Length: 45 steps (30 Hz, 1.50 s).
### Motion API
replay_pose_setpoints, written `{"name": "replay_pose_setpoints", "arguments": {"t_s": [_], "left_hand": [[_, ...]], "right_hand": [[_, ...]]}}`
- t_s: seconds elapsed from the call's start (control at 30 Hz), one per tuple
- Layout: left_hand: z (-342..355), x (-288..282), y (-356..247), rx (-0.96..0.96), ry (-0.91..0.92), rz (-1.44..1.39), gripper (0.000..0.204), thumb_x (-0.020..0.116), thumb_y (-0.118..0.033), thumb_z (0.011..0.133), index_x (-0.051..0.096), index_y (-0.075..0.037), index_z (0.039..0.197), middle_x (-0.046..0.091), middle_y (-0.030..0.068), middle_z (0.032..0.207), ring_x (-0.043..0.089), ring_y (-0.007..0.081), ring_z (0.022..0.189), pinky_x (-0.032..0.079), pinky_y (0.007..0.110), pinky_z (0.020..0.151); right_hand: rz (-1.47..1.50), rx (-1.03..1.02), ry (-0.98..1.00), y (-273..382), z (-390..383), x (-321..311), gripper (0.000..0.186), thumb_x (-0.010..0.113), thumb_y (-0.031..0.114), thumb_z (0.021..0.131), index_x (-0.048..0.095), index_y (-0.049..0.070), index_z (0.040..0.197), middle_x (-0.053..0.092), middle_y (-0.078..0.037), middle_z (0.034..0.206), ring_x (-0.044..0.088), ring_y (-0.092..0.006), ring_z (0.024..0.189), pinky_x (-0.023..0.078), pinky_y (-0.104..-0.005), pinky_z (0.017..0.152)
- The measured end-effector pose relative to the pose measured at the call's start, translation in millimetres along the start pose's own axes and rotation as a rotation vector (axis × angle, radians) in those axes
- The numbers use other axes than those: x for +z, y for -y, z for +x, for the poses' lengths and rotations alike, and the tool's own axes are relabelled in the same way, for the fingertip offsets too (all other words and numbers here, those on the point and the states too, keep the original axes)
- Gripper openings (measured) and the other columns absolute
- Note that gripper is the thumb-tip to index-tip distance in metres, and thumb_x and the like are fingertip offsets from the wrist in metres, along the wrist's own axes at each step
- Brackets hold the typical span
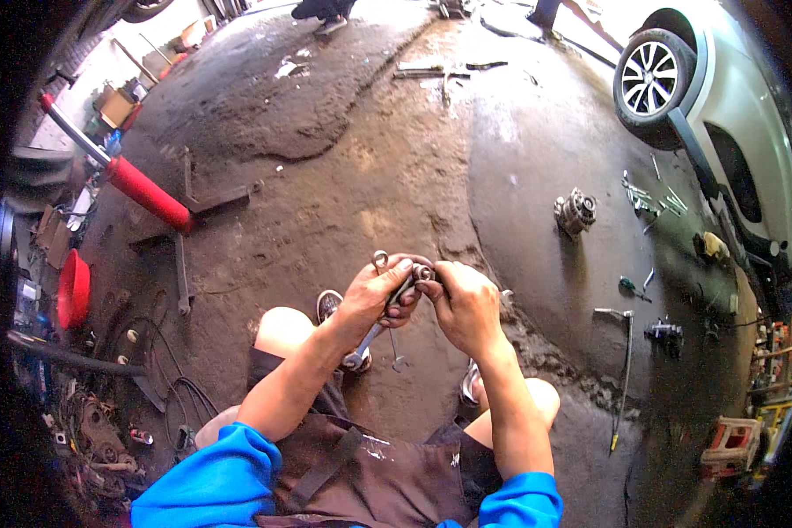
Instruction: The person sits on a low stool in a service bay and manipulates a small mechanical component by hand, using a wrench to work on a bolt and using their fingers to clean the threads.
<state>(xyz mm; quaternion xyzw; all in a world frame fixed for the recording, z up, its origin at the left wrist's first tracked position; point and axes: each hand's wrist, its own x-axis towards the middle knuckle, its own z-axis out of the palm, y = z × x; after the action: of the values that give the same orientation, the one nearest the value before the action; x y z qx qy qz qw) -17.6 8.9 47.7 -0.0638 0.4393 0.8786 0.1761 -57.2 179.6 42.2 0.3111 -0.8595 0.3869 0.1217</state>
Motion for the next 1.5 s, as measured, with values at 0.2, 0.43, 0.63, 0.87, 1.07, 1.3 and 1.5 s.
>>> {"name": "replay_pose_setpoints", "arguments": {"t_s": [0.2, 0.43, 0.63, 0.87, 1.07, 1.3, 1.5], "left_hand": [[-6, 11, 5, 0.064, -0.071, 0.045, 0.028, 0.043, -0.031, 0.104, 0.057, -0.006, 0.106, 0.046, -0.0031, 0.066, 0.036, 0.0036, 0.046, 0.028, 0.019, 0.039], [-16, 19, 8, 0.155, -0.147, 0.160, 0.026, 0.043, -0.025, 0.105, 0.058, -0.004, 0.106, 0.047, -0.0029, 0.063, 0.038, 0.0032, 0.047, 0.028, 0.019, 0.039], [-17, 25, 13, 0.258, -0.165, 0.189, 0.026, 0.043, -0.025, 0.104, 0.059, -0.005, 0.103, 0.049, -0.0034, 0.064, 0.040, 0.0029, 0.049, 0.030, 0.019, 0.041], [-17, 29, 15, 0.356, -0.202, 0.307, 0.026, 0.044, -0.024, 0.104, 0.060, -0.004, 0.105, 0.054, -0.0034, 0.068, 0.043, 0.0008, 0.054, 0.034, 0.018, 0.045], [-20, 33, 14, 0.359, -0.260, 0.309, 0.021, 0.049, -0.018, 0.102, 0.060, 0.000, 0.099, 0.063, 0.0041, 0.076, 0.057, 0.0060, 0.069, 0.048, 0.024, 0.061], [-14, 28, 11, 0.373, -0.224, 0.327, 0.027, 0.045, -0.026, 0.104, 0.059, -0.003, 0.103, 0.055, -0.0025, 0.070, 0.044, 0.0017, 0.054, 0.034, 0.018, 0.045], [-10, 16, 4, 0.318, -0.094, 0.162, 0.029, 0.043, -0.030, 0.104, 0.058, -0.005, 0.104, 0.049, -0.0032, 0.065, 0.039, 0.0025, 0.049, 0.031, 0.019, 0.041]], "right_hand": [[-0.009, -0.084, -0.021, 4, 2, 0, 0.018, 0.068, 0.020, 0.085, 0.063, 0.003, 0.090, 0.063, -0.014, 0.074, 0.063, -0.0331, 0.066, 0.049, -0.0388, 0.058], [0.065, -0.074, -0.071, 3, -6, 6, 0.015, 0.067, 0.015, 0.082, 0.060, 0.002, 0.082, 0.058, -0.015, 0.066, 0.060, -0.0330, 0.058, 0.046, -0.0375, 0.052], [0.100, -0.073, -0.107, 2, -13, 11, 0.015, 0.065, 0.015, 0.085, 0.060, 0.000, 0.083, 0.056, -0.014, 0.064, 0.058, -0.0321, 0.055, 0.044, -0.0368, 0.051], [0.214, 0.022, -0.116, 8, -16, 12, 0.023, 0.061, 0.021, 0.092, 0.059, 0.000, 0.084, 0.055, -0.013, 0.064, 0.058, -0.0268, 0.054, 0.043, -0.0332, 0.051], [0.218, 0.019, -0.137, 13, -15, 12, 0.028, 0.060, 0.025, 0.094, 0.059, -0.001, 0.085, 0.055, -0.012, 0.063, 0.057, -0.0260, 0.053, 0.043, -0.0325, 0.051], [0.287, 0.073, -0.129, 9, -15, 16, 0.024, 0.063, 0.022, 0.091, 0.060, -0.001, 0.088, 0.056, -0.012, 0.067, 0.057, -0.0246, 0.057, 0.045, -0.0314, 0.055], [0.258, -0.060, -0.081, 2, -4, 12, 0.029, 0.068, 0.026, 0.089, 0.061, -0.001, 0.096, 0.058, -0.011, 0.072, 0.057, -0.0214, 0.060, 0.045, -0.0292, 0.057]]}}
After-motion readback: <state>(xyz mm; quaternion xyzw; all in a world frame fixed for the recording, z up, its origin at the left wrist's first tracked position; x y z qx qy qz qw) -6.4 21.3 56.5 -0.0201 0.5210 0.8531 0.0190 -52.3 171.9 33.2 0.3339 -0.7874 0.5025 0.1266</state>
